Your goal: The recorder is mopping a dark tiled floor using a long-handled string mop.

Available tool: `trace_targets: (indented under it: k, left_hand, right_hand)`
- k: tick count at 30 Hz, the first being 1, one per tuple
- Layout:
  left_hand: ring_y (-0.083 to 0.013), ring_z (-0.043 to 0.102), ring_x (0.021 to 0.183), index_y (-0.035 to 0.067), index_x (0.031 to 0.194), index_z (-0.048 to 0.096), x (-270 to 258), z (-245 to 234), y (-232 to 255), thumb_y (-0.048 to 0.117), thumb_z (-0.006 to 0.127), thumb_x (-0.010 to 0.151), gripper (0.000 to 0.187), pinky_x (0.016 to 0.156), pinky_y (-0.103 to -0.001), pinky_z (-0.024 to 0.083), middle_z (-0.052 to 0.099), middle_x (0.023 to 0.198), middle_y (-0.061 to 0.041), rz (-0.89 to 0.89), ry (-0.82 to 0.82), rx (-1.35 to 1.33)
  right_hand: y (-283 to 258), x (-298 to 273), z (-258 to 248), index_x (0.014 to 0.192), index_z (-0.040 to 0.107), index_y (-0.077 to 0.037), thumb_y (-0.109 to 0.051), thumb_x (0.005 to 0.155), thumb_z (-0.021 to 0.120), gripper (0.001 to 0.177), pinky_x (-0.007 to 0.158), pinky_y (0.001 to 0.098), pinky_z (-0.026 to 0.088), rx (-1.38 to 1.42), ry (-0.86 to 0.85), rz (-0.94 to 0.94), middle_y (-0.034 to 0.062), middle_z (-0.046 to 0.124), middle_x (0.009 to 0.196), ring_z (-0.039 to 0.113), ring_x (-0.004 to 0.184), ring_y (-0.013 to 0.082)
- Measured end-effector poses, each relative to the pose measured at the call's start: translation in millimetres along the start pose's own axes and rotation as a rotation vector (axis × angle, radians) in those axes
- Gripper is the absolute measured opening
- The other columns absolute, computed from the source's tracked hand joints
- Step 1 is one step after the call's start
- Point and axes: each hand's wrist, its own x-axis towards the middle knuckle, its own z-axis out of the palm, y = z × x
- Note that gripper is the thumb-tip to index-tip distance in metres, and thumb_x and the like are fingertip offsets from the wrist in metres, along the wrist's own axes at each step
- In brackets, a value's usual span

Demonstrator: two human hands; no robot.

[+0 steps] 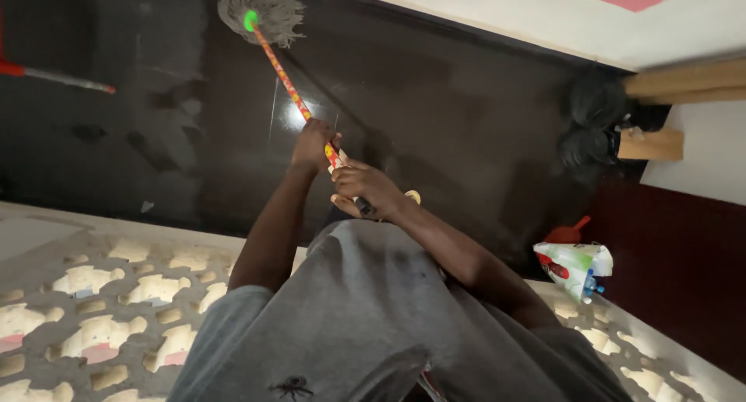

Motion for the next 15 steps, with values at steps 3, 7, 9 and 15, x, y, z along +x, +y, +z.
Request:
trace_targets:
  k: [3,7,9,15]
  left_hand:
    - [-0.0356,0.059,0.095,0.005,0.077,0.069,7,5,29,0.017,0.069,0.090,0.018,0.085,-0.046,0.050,0.065,0.088,-0.014,-0.001,0.040,-0.074]
    - [-0.0358,0.059,0.090,0.006,0.074,0.067,29,40,67,0.015,0.071,0.089,0.018,0.080,-0.047,0.050,0.063,0.085,-0.014,0.097,0.073,-0.113]
    - [-0.0370,0.059,0.086,0.005,0.074,0.062,34,55,99,0.015,0.073,0.087,0.020,0.075,-0.048,0.048,0.060,0.083,-0.015,0.157,0.099,-0.232]
    - [-0.0364,0.057,0.083,0.006,0.078,0.053,60,117,190,0.003,0.071,0.085,0.019,0.072,-0.046,0.048,0.057,0.084,-0.014,0.485,0.137,-0.568]
  right_hand:
    - [-9,-16,-5,0.069,0.054,-0.007,-0.009,0.091,0.071,0.028,0.115,0.0463,0.043,0.000,0.001,0.069,0.0055,0.062,0.079,0.067,0.099,0.0220]
    - [-28,-47,-38,0.068,0.053,-0.008,-0.007,0.090,0.070,0.028,0.117,0.0480,0.040,-0.046,0.067,0.102,0.0034,0.059,0.073,0.068,0.095,0.0192]
    - [-46,-69,-54,0.071,0.053,-0.010,-0.006,0.088,0.069,0.023,0.116,0.0500,0.037,-0.054,0.131,0.133,0.0027,0.059,0.078,0.067,0.095,0.0199]
    - [-54,-154,-61,0.066,0.051,-0.011,-0.010,0.091,0.070,0.031,0.098,0.0451,0.048,-0.194,0.300,0.318,0.0028,0.057,0.071,0.065,0.079,0.0220]
